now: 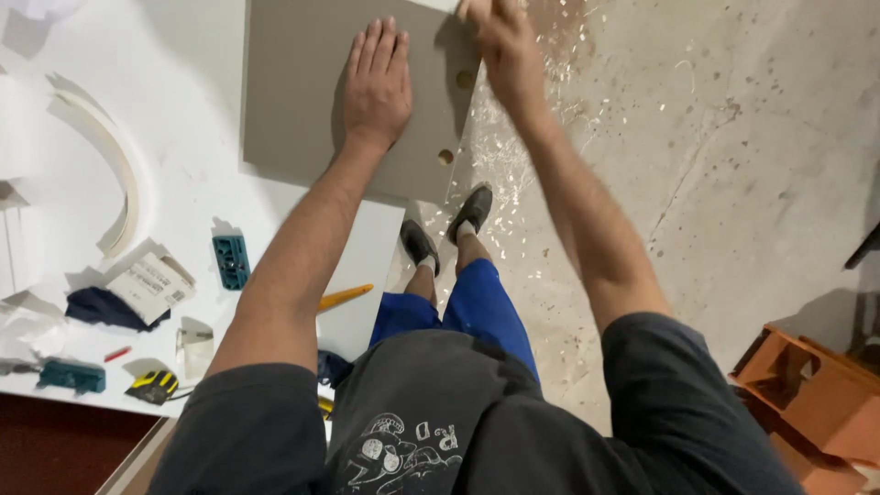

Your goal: Apply edge banding to wooden panels using an iron and trim the excess with a hand tool

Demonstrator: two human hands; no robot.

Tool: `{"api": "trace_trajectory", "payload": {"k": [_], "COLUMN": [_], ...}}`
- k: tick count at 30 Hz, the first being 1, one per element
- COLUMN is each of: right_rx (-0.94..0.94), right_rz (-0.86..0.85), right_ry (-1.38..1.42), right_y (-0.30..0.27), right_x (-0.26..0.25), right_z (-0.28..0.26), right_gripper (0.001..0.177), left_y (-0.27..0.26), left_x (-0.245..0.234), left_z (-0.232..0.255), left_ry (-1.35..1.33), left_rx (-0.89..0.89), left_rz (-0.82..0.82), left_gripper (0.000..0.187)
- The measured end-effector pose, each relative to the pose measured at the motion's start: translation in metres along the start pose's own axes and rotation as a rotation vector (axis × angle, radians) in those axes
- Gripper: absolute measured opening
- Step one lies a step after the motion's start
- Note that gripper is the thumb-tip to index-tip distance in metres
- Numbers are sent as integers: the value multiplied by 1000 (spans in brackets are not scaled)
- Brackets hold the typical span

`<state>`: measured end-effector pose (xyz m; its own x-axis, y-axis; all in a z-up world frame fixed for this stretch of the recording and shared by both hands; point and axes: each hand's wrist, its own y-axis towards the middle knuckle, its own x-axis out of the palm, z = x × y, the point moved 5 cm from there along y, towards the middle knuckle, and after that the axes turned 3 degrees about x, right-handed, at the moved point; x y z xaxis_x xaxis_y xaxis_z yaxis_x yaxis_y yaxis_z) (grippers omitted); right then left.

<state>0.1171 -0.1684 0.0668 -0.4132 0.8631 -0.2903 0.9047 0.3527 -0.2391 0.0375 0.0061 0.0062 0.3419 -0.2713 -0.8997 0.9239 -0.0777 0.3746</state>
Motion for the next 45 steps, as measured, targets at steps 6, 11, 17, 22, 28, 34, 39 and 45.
{"api": "trace_trajectory", "payload": {"k": [6, 11, 17, 22, 28, 34, 39, 45], "right_rx": [544, -703, -813, -751, -948, -559, 96, -789], "right_rz": [-99, -104, -231, -532, -947, -626, -164, -644], "right_ry": [-319, -340, -353, -506, -847, -918, -298, -1155], "right_y": [-154, -258, -221, -182, -74, 77, 40, -138], "right_x": [61, 139, 174, 122, 62, -22, -29, 80], "right_z": [49, 18, 11, 26, 30, 8, -29, 82], "right_gripper": [86, 50, 31, 56, 110, 64, 51, 8], "left_y": [-1, 2, 2, 3, 4, 3, 4, 3], "left_x": [4, 8, 5, 4, -2, -4, -5, -5], "left_z": [-1, -3, -4, -8, -9, -6, -8, -6], "left_ry": [0, -3, -32, -114, -219, -191, -158, -150], "left_rx": [-5, -9, -28, -62, -86, -96, -82, -75], "left_rz": [-20, 8, -17, 3, 13, -1, -1, 16], "left_gripper": [41, 39, 40, 38, 40, 39, 41, 39]}}
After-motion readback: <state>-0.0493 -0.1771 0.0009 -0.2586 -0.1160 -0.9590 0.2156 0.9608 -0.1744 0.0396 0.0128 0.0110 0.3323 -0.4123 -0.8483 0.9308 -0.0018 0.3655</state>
